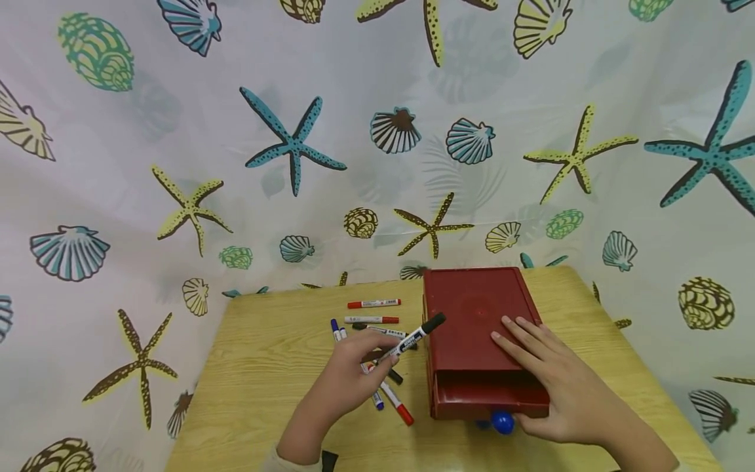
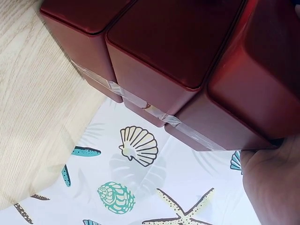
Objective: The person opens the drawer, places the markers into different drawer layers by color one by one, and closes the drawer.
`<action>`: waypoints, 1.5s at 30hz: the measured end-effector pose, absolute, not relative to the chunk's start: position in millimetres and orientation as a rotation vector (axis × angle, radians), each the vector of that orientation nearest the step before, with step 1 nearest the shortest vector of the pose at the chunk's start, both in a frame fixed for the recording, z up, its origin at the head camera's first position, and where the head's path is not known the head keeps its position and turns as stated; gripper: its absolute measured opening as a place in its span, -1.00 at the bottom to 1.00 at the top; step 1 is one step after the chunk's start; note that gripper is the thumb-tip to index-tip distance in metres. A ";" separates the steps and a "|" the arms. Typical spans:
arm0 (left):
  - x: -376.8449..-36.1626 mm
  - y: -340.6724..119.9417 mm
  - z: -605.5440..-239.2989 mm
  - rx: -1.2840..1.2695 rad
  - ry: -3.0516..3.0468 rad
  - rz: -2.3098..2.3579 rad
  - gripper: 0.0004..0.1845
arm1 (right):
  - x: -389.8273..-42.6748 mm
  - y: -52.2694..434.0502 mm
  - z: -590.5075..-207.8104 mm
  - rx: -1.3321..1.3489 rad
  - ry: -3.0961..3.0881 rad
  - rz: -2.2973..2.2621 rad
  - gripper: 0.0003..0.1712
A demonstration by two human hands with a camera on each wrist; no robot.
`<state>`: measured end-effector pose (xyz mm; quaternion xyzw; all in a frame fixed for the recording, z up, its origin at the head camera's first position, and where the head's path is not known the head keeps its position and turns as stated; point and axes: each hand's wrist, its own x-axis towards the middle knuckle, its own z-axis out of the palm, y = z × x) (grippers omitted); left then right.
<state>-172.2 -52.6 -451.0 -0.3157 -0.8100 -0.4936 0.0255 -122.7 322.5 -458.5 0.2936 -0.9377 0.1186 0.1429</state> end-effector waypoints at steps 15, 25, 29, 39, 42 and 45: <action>-150.8 2.7 -437.6 -1.355 -2.282 -1.548 -0.78 | -123.4 324.7 -463.4 0.859 -2.669 0.370 0.26; -146.6 21.0 -440.8 -1.472 -2.210 -1.425 -0.77 | -122.5 322.2 -461.0 0.857 -2.717 0.419 0.38; -145.3 23.4 -441.2 -1.487 -2.213 -1.377 -0.78 | -122.7 322.6 -460.8 0.858 -2.714 0.430 0.39; -144.7 24.6 -445.5 -1.485 -2.246 -1.370 -0.79 | -124.6 324.4 -461.6 0.849 -2.710 0.419 0.39; -144.4 25.4 -446.8 -1.491 -2.260 -1.380 -0.79 | -124.7 325.1 -461.1 0.846 -2.708 0.425 0.39; -144.2 26.0 -447.7 -1.493 -2.260 -1.377 -0.78 | -124.7 325.5 -460.3 0.853 -2.697 0.424 0.39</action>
